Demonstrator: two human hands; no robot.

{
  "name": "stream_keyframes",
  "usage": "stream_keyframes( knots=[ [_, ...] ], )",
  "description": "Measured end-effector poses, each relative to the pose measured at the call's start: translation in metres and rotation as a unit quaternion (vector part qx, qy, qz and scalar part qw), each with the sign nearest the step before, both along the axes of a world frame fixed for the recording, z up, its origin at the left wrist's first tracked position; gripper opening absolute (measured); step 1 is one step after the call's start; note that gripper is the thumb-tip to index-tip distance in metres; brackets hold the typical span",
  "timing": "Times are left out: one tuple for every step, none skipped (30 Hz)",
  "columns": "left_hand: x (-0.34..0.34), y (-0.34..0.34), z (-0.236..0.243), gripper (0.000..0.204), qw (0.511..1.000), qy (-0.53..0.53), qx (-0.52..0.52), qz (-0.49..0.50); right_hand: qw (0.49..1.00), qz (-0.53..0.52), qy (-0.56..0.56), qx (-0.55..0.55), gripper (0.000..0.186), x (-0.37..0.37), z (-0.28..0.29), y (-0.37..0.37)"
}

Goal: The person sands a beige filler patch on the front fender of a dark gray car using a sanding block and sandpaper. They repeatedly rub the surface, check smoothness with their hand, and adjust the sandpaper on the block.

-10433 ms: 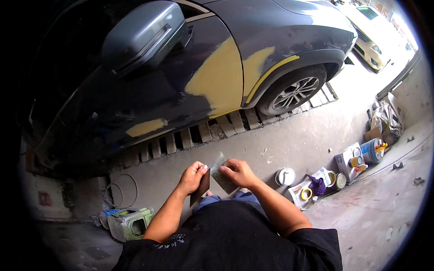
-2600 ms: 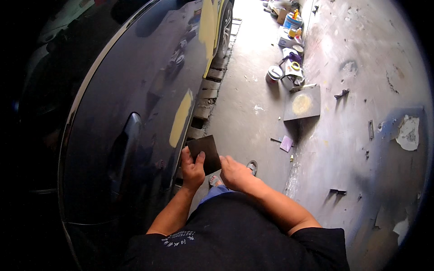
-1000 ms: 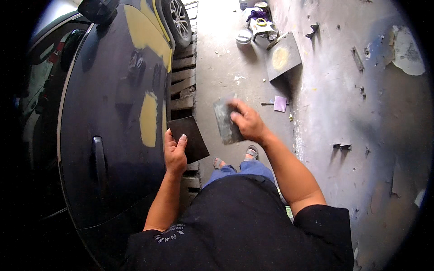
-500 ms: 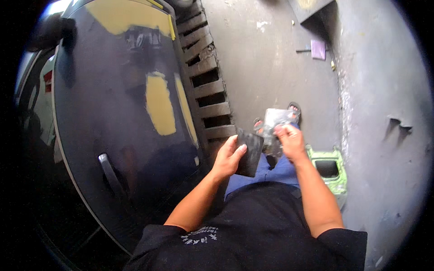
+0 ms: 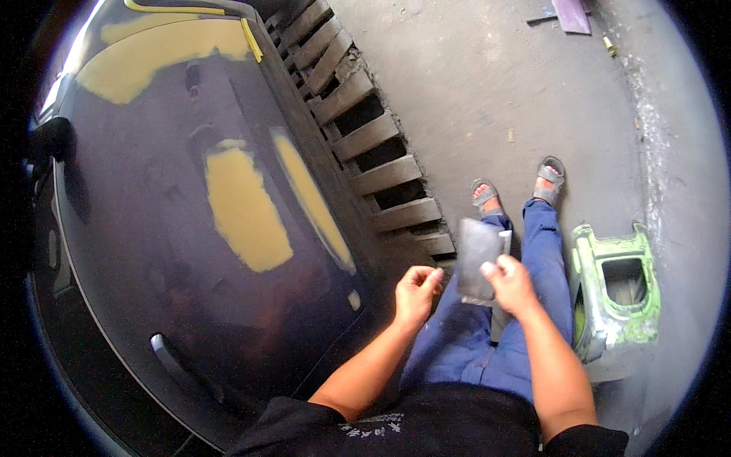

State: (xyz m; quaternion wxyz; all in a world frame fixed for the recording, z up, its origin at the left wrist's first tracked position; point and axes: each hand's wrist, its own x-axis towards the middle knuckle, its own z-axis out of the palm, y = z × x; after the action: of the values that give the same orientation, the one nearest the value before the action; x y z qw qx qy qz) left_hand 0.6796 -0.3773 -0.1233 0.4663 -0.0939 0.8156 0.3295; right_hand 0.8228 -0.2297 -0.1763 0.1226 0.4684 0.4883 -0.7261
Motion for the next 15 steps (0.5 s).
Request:
stream_keyframes(
  knots=[
    [0.001,-0.004,-0.007,0.018,0.996,0.007,-0.056,-0.071,0.999,-0.025,-0.032,0.004,0.03,0.011,-0.024,-0.003],
    [0.007,-0.008,-0.012,0.016,0.984,-0.011,-0.11,-0.141,0.996,-0.085,-0.025,0.0,0.024,0.022,-0.05,-0.01],
    [0.015,-0.016,-0.019,0.013,0.964,0.005,-0.11,-0.24,0.989,-0.146,-0.019,-0.004,0.02,0.029,-0.069,-0.018],
    [0.033,-0.043,-0.037,0.02,0.939,0.076,-0.043,-0.334,0.989,-0.145,-0.028,-0.023,0.018,0.03,-0.077,-0.017],
    [0.048,-0.067,-0.056,0.03,0.895,0.144,0.026,-0.422,0.988,-0.143,-0.037,-0.039,0.018,0.032,-0.08,-0.011],
    [0.055,-0.057,-0.056,0.039,0.855,0.119,-0.028,-0.505,0.987,-0.144,-0.05,-0.053,0.019,0.035,-0.088,-0.007],
    [0.062,-0.037,-0.048,0.05,0.803,0.095,-0.082,-0.582,0.984,-0.155,-0.051,-0.065,0.019,0.037,-0.098,-0.009],
    [0.07,-0.025,-0.048,0.065,0.79,-0.065,-0.185,-0.581,0.982,-0.165,-0.051,-0.078,0.02,0.04,-0.108,-0.012],
    [0.071,-0.012,-0.047,0.068,0.755,-0.125,-0.222,-0.604,0.979,-0.173,-0.052,-0.091,0.02,0.045,-0.115,-0.015],
    [0.075,-0.014,-0.052,0.069,0.746,-0.1,-0.213,-0.623,0.983,-0.147,-0.062,-0.087,0.02,0.05,-0.123,-0.018],
    [0.077,-0.017,-0.058,0.071,0.737,-0.074,-0.205,-0.64,0.987,-0.121,-0.071,-0.082,0.02,0.056,-0.131,-0.022],
    [0.072,-0.022,-0.066,0.07,0.751,-0.093,-0.18,-0.628,0.99,-0.093,-0.078,-0.077,0.02,0.06,-0.137,-0.024],
    [0.062,-0.029,-0.073,0.069,0.765,-0.112,-0.156,-0.614,0.988,-0.099,-0.078,-0.088,0.02,0.064,-0.142,-0.027],
    [0.053,-0.037,-0.08,0.068,0.779,-0.129,-0.133,-0.599,0.987,-0.105,-0.078,-0.098,0.02,0.068,-0.145,-0.028],
    [0.043,-0.044,-0.088,0.066,0.787,-0.136,-0.161,-0.58,0.985,-0.11,-0.075,-0.109,0.02,0.069,-0.149,-0.03]
  ],
)
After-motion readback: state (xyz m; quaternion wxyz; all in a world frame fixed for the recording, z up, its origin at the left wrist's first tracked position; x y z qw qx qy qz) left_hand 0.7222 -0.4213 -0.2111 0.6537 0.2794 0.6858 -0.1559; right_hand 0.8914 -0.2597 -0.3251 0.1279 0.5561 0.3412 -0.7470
